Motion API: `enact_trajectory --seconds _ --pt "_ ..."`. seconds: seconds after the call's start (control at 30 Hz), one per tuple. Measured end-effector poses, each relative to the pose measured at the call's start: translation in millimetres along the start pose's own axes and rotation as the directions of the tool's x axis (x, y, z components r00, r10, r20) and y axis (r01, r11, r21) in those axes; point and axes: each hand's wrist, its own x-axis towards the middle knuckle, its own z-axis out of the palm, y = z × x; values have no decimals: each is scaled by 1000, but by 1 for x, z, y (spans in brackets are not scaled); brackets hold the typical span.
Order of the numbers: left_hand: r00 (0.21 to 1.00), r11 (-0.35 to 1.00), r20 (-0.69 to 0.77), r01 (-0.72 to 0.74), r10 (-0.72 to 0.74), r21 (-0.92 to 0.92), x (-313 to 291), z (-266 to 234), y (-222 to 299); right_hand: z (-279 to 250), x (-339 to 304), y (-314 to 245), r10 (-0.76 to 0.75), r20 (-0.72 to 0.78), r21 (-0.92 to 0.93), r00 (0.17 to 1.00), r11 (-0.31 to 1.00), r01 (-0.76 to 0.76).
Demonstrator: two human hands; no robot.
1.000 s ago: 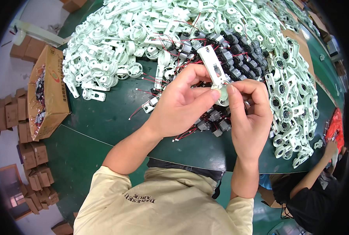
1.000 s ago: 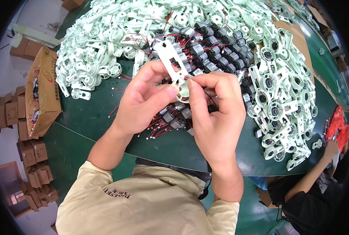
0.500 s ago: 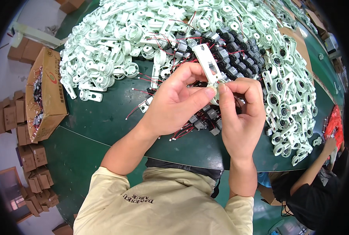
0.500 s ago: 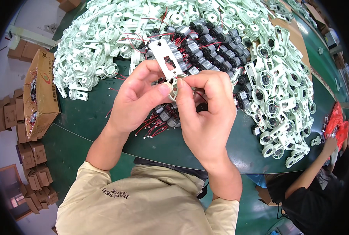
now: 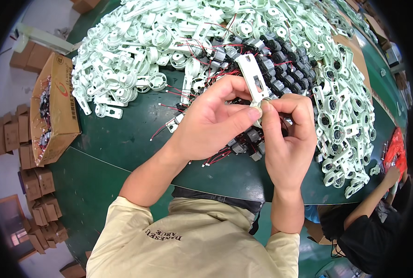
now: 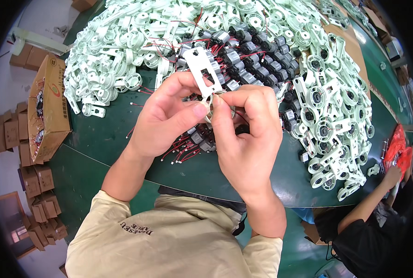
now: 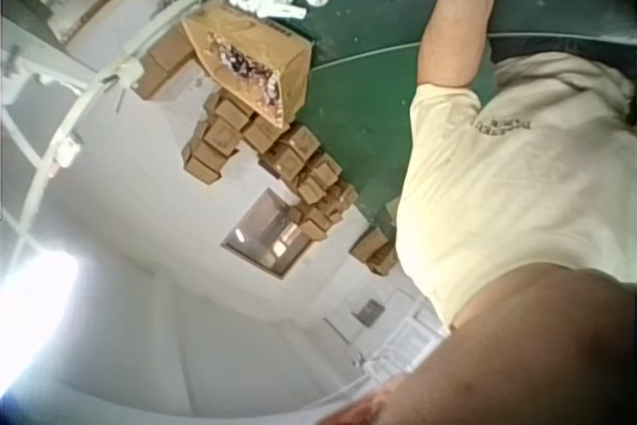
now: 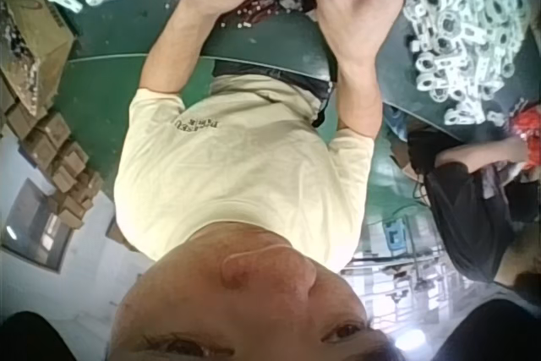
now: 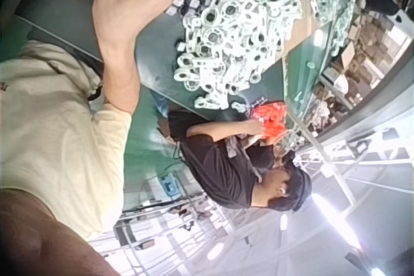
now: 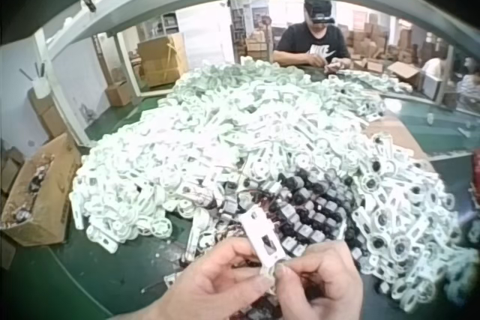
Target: Manually assembling electrical components into plastic housing units.
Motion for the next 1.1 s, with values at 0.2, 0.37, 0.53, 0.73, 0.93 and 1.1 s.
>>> enact_trajectory --seconds 0.2,0.37,0.53,0.73,0.93,1.1 --pt "999 999 -43 -5 6 33 -1 0 -2 -3 4 1 17 57 -48 998 999 -14" --pt "988 1000 -150 -24 23 -5 4 -9 7 -22 7 -2 184 239 84 953 974 -210" --pt "980 994 -193 -70 53 -81 2 -12 17 -22 4 -4 330 301 131 895 915 -381" --pt "972 996 -228 -71 57 -50 5 -11 17 -33 7 -6 70 498 222 865 953 -205" --pt "974 992 -189 -116 122 41 3 -14 16 -21 5 -10 284 185 232 941 918 -322" --pt "975 988 -164 -137 148 74 3 -12 16 -29 13 -4 61 242 -86 968 995 -42"
